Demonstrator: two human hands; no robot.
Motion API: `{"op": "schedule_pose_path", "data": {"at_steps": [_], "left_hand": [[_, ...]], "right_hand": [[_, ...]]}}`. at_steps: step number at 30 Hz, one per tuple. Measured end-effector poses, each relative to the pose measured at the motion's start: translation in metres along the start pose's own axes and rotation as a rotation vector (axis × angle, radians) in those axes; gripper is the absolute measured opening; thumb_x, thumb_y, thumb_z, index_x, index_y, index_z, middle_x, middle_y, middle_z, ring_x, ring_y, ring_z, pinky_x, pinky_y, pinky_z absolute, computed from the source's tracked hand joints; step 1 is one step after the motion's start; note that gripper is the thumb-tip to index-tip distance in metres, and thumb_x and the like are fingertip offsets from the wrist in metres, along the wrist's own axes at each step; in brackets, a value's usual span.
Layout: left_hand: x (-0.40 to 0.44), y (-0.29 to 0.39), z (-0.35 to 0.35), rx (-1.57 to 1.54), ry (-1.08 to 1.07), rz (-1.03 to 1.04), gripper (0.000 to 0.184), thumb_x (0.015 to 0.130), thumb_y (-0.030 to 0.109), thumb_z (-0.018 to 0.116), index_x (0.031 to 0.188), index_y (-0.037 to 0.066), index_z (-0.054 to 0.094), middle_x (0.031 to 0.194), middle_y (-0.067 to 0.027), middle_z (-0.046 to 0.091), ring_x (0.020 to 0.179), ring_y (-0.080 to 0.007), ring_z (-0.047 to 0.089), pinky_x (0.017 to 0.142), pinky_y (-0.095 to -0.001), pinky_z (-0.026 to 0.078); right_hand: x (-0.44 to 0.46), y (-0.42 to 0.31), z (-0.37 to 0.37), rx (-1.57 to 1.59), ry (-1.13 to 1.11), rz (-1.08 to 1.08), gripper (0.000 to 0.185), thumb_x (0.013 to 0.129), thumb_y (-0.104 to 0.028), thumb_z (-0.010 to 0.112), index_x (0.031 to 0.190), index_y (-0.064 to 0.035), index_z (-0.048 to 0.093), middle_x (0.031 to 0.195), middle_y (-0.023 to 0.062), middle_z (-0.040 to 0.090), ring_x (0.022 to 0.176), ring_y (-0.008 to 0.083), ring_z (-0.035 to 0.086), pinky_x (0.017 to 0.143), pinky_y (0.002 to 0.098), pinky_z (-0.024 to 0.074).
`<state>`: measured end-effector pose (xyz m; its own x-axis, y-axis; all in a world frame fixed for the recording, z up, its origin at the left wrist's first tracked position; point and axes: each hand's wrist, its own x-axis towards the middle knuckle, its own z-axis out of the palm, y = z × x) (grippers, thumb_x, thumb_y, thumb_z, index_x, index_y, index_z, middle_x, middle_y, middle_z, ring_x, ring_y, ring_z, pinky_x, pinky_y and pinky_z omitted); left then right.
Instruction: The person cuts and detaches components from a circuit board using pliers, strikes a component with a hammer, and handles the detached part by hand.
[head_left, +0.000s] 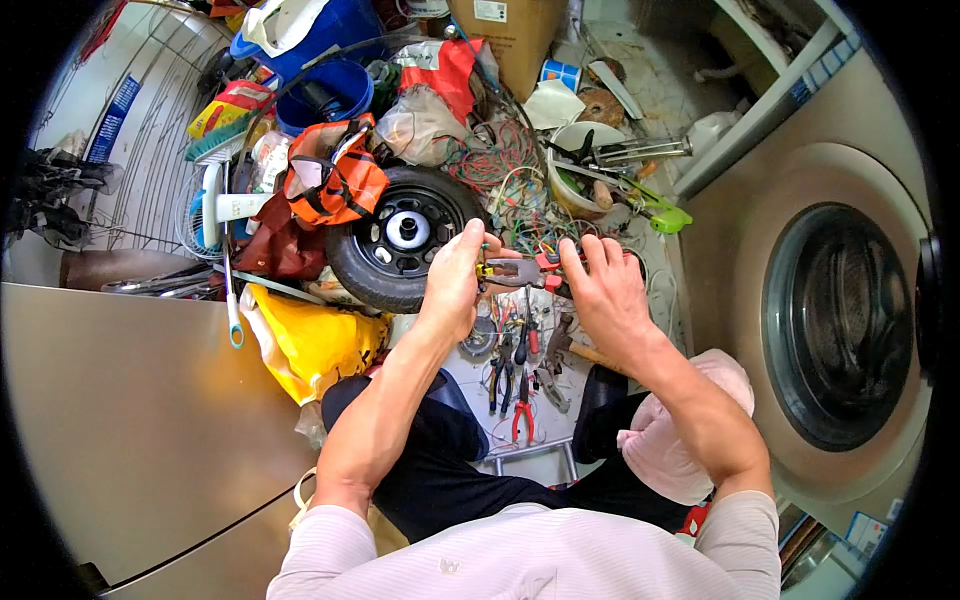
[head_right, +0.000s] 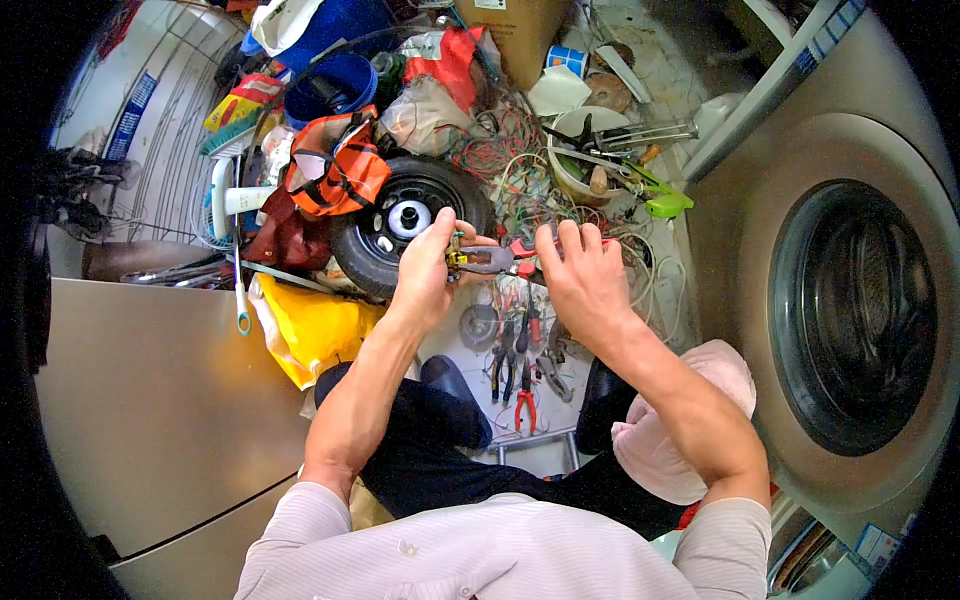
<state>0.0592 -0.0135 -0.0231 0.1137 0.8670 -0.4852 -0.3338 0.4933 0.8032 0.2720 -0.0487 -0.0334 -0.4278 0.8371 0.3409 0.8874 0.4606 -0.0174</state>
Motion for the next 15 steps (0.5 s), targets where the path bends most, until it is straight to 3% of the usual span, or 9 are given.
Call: {"op": "schedule_pose_path", "data": {"at_steps": [4, 7, 11, 13, 15], "left_hand": [[-0.002, -0.003, -0.006, 0.026, -0.013, 0.033, 0.039, 0.104, 0.047, 0.050, 0.099, 0.008, 0.054, 0.090, -0.0177, 0.071, 0.075, -0.0221, 0.070, 0.062, -0.0329, 0.058], [-0.005, -0.001, -0.008, -0.035, -0.003, 0.014, 0.039, 0.104, 0.046, 0.050, 0.098, 0.008, 0.053, 0.088, -0.0175, 0.071, 0.075, -0.0240, 0.071, 0.063, -0.0354, 0.060], [-0.006, -0.001, -0.009, -0.097, -0.018, 0.118, 0.037, 0.105, 0.045, 0.049, 0.098, 0.008, 0.053, 0.088, -0.0182, 0.071, 0.078, -0.0259, 0.072, 0.064, -0.0364, 0.060], [-0.008, 0.003, -0.009, -0.167, -0.022, 0.075, 0.037, 0.106, 0.043, 0.047, 0.098, 0.008, 0.054, 0.088, -0.0191, 0.071, 0.078, -0.0274, 0.072, 0.064, -0.0367, 0.060], [0.001, 0.000, -0.017, -0.200, -0.044, 0.074, 0.039, 0.107, 0.044, 0.044, 0.097, 0.008, 0.056, 0.088, -0.0203, 0.071, 0.082, -0.0318, 0.072, 0.071, -0.0408, 0.061]], "right_hand": [[-0.004, -0.006, 0.003, 0.020, -0.003, -0.019, 0.030, 0.079, -0.010, 0.062, 0.108, -0.0035, 0.059, 0.095, 0.0118, 0.058, 0.085, 0.0283, 0.056, 0.070, 0.0393, 0.0415], [-0.005, -0.006, 0.002, 0.096, -0.016, -0.037, 0.023, 0.079, -0.008, 0.062, 0.101, -0.0033, 0.058, 0.090, 0.0133, 0.059, 0.078, 0.0295, 0.059, 0.067, 0.0402, 0.0447], [-0.012, -0.015, 0.006, 0.310, -0.187, 0.064, 0.018, 0.081, -0.006, 0.060, 0.099, -0.0020, 0.058, 0.088, 0.0166, 0.061, 0.078, 0.0343, 0.063, 0.066, 0.0452, 0.0495], [-0.012, -0.020, 0.005, 0.477, -0.254, 0.161, 0.025, 0.079, -0.001, 0.062, 0.103, -0.0022, 0.058, 0.093, 0.0208, 0.061, 0.082, 0.0413, 0.064, 0.072, 0.0492, 0.0523], [-0.009, -0.020, 0.001, 0.522, -0.312, 0.179, 0.019, 0.085, -0.004, 0.061, 0.103, -0.0011, 0.057, 0.096, 0.0233, 0.063, 0.087, 0.0424, 0.064, 0.075, 0.0488, 0.0521]]}}
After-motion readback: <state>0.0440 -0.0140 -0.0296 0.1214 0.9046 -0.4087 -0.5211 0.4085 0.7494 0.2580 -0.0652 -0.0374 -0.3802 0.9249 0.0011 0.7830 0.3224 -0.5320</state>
